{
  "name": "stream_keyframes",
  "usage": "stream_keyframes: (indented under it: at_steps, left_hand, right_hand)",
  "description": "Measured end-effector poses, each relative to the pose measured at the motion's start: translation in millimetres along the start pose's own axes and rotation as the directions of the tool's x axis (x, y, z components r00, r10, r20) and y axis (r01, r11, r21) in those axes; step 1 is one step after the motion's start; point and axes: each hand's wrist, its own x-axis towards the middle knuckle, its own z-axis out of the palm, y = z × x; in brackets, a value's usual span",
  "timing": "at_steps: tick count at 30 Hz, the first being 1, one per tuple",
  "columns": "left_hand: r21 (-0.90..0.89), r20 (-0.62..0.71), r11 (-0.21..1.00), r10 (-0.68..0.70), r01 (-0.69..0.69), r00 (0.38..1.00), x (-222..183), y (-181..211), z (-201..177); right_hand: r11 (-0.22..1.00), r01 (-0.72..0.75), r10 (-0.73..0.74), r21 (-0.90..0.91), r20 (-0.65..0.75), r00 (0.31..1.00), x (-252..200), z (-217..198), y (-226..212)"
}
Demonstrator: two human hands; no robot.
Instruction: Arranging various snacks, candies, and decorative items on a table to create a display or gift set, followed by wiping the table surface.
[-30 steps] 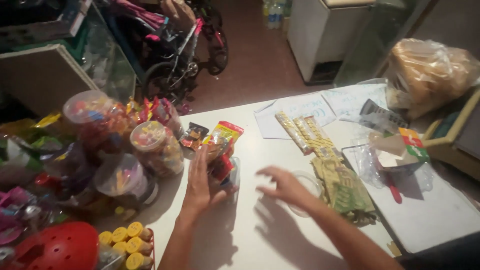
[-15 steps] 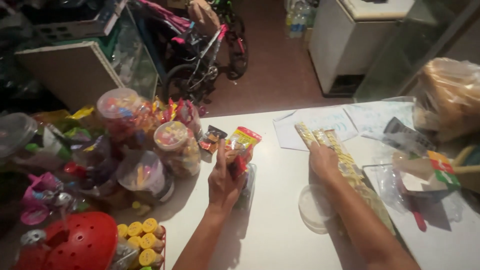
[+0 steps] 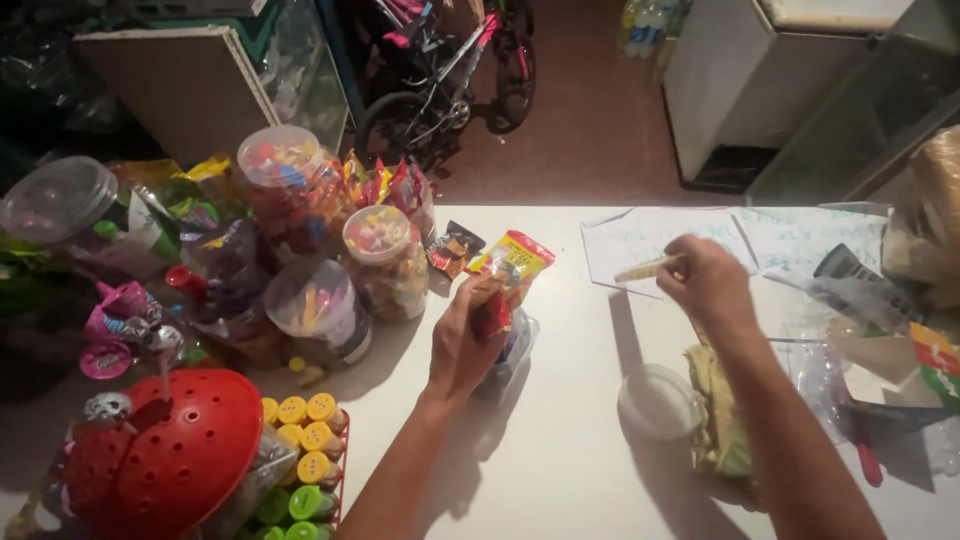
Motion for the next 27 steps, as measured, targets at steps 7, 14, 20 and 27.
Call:
stream_keyframes:
  at_steps: [7,14,20,27]
  left_hand:
    - [0.042,0.082,0.998,-0.054,0.050,0.995,-17.8,-27.0,-0.7]
    - [0.066,0.142,0.991,-0.123,0.115,0.982,-19.0,-33.4,-2.7]
    - [0.072,0.141,0.989,-0.141,0.131,0.980,-22.0,-38.7,-1.5]
    - [0.031,0.151,0.983,-0.182,0.179,0.972,-22.0,-36.7,-3.2]
  right_hand:
    - [0.629,0.172,-0.149,0.758,-0.099,0.984,-10.2,-95.3,-81.5]
    - [0.609,0.310,-0.354,0.730,-0.100,0.930,-14.8,-103.5,-133.1]
    - [0.666,0.385,-0.464,0.639,-0.049,0.884,-4.2,-102.3,-158.2]
    - [0.680,0.427,-0.502,0.595,-0.046,0.864,3.4,-98.4,-181.8]
